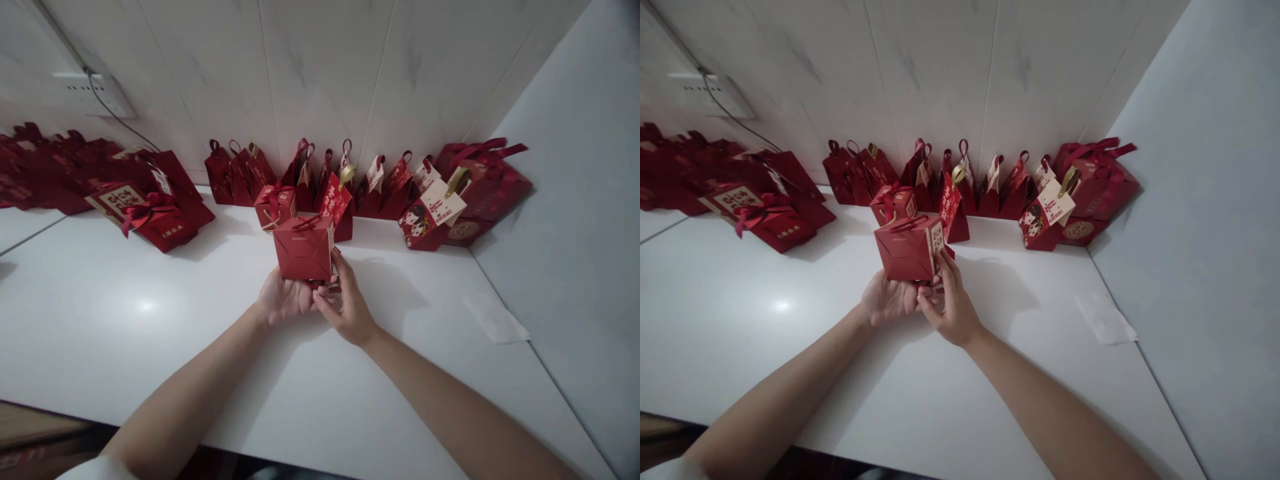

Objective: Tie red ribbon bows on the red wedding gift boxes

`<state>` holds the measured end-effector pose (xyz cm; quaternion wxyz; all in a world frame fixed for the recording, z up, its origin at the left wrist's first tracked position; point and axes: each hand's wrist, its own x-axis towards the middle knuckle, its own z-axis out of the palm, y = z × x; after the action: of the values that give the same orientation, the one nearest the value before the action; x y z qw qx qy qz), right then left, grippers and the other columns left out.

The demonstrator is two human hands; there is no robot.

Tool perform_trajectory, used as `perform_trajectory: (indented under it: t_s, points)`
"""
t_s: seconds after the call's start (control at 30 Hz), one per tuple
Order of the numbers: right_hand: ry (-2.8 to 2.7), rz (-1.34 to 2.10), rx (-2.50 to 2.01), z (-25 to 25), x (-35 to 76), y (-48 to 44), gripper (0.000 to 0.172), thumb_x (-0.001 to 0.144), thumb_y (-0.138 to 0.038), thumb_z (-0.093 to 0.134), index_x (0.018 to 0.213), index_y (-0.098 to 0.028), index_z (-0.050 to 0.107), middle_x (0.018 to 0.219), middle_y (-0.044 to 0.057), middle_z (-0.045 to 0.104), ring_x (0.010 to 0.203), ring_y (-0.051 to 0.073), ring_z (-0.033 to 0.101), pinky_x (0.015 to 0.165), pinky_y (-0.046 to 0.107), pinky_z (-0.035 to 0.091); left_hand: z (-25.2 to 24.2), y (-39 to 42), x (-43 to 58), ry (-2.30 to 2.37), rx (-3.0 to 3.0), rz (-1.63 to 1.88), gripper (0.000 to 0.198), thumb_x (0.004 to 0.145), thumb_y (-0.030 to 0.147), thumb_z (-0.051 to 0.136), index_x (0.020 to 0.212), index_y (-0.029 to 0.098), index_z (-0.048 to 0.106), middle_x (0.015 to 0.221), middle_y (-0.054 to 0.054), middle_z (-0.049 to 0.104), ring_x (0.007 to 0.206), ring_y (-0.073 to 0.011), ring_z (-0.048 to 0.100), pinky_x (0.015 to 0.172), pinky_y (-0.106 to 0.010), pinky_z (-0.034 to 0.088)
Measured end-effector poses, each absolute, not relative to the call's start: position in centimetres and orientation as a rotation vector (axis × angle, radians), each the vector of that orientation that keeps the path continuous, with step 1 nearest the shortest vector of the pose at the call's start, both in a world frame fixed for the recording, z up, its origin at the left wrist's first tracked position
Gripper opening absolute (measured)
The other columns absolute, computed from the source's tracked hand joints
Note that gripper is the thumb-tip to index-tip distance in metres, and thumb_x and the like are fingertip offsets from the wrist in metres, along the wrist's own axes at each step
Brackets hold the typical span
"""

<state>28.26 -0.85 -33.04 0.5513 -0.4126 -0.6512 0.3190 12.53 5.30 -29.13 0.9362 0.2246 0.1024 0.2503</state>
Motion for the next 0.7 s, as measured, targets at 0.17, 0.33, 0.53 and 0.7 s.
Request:
perform_trajectory:
  t_s: [0.17, 0.33, 0.53, 0.7]
  points:
    - [-1.554, 0.728, -0.962, -32.95, 28.46, -0.85, 0.075, 0.092, -0.029, 0.056, 0.154, -0.036, 0.015, 0.161, 0.010, 0.015, 0.104, 0.021, 0.058, 0.083, 0.041, 0.061, -29.39, 5.52, 12.31, 0.231, 0.443, 0.494, 0.052, 0.096, 0.042, 0.030, 0.122, 0.009, 0.061, 0.110, -0.019, 0.067, 0.084, -0.0219, 0.064, 0.083, -0.037, 0.048]
    - [-1.544, 0.710, -0.911, -32.78, 28.72, -1.03, 0.068, 0.093, -0.037, 0.053, 0.153, -0.033, 0.020, 0.159, 0.011, 0.017, 0.098, 0.020, 0.058, 0.084, 0.042, 0.059, -29.15, 5.34, 12.41, 0.254, 0.444, 0.501, 0.054, 0.096, 0.046, 0.027, 0.124, 0.013, 0.060, 0.113, -0.017, 0.067, 0.090, -0.0231, 0.065, 0.088, -0.040, 0.048]
    - [-1.485, 0.572, -0.960, -32.70, 28.74, -0.92, 0.063, 0.093, -0.036, 0.052, 0.150, -0.030, 0.025, 0.155, 0.013, 0.026, 0.095, 0.021, 0.059, 0.078, 0.042, 0.059, -28.97, 4.99, 12.62, 0.231, 0.495, 0.449, 0.058, 0.095, 0.049, 0.026, 0.126, 0.014, 0.060, 0.110, -0.016, 0.069, 0.095, -0.0276, 0.065, 0.090, -0.045, 0.046]
    - [-1.471, 0.541, -0.992, -32.62, 28.67, -0.78, 0.063, 0.092, -0.032, 0.055, 0.148, -0.030, 0.027, 0.153, 0.013, 0.029, 0.094, 0.020, 0.059, 0.076, 0.040, 0.058, -29.26, 4.96, 12.65, 0.248, 0.512, 0.447, 0.060, 0.095, 0.050, 0.026, 0.129, 0.014, 0.058, 0.116, -0.017, 0.068, 0.098, -0.0289, 0.064, 0.090, -0.046, 0.045]
